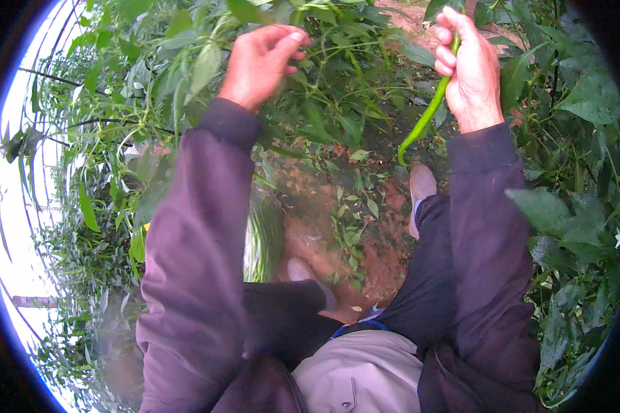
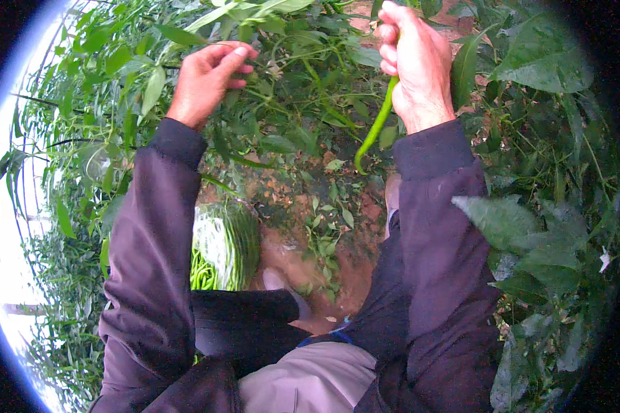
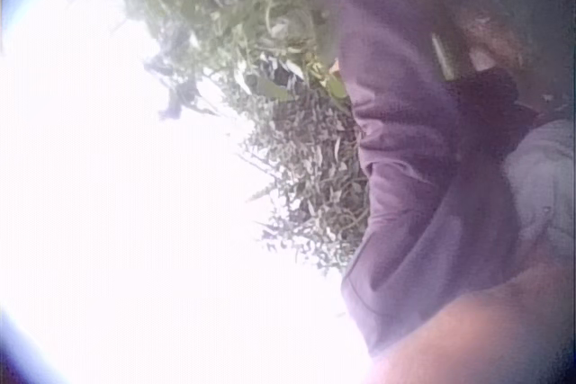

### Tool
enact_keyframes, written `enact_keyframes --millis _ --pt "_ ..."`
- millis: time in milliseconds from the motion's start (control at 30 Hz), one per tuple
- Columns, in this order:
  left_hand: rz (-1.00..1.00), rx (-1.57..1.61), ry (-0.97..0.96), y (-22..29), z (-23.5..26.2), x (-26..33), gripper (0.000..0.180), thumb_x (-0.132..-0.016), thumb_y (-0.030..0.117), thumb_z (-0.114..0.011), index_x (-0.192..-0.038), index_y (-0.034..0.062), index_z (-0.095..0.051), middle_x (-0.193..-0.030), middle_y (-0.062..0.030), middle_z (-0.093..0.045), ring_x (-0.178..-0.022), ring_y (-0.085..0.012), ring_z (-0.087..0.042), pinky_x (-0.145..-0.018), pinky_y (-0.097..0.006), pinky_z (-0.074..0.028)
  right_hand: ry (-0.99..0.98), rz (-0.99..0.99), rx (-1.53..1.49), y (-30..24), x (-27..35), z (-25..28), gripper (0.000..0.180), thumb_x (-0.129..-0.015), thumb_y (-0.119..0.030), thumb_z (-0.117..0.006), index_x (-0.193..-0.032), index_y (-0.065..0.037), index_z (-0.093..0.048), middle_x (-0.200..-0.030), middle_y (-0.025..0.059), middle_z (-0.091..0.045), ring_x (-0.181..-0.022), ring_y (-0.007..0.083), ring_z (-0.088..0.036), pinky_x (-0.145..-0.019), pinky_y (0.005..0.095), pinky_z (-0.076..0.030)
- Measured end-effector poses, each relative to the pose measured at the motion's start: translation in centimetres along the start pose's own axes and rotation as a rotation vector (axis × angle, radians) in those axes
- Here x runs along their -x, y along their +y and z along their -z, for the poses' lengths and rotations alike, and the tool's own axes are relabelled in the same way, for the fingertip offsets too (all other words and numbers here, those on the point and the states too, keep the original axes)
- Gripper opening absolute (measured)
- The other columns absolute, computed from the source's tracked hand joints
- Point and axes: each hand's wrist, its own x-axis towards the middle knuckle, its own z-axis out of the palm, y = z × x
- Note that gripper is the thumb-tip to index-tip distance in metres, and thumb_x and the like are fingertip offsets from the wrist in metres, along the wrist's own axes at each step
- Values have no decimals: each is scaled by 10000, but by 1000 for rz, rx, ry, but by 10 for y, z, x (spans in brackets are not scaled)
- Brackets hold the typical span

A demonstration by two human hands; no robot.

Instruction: The person harvests green chili peppers from plants in a greenhouse, placing them into a plastic bag. They repeatedly reach into the foliage, pull peppers from the stems, and add them to the bag.

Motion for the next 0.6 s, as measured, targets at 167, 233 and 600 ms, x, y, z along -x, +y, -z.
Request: enact_keyframes --millis 167,233,600 --pt "80 52 63 -7 26 1 278 -1026 260 -636 -1149 20 -701 -1108 -57 -732 -957 -136 -682 -802 -297 -569 -94 -106 385 34 -4 10 206 -920 -298 -757 -977 -106 -705 -741 -89 -562 -534 -21 -379 -450 178 -242" --pt "82 54 81 -9 30 3 280 -1028 263 -629 -1142 18 -703 -1105 -60 -732 -974 -138 -682 -812 -301 -569 -205 -35 521 49 -6 9 201 -924 -297 -754 -977 -103 -749 -761 -79 -621 -549 -17 -406 -468 187 -278" --pt "65 21 132 -12 32 23 287 -1038 257 -601 -1140 12 -710 -1125 -63 -731 -989 -144 -691 -828 -294 -571 14 -32 517 72 -32 10 227 -940 -259 -717 -1077 -81 -755 -775 -69 -625 -584 6 -432 -463 188 -283"
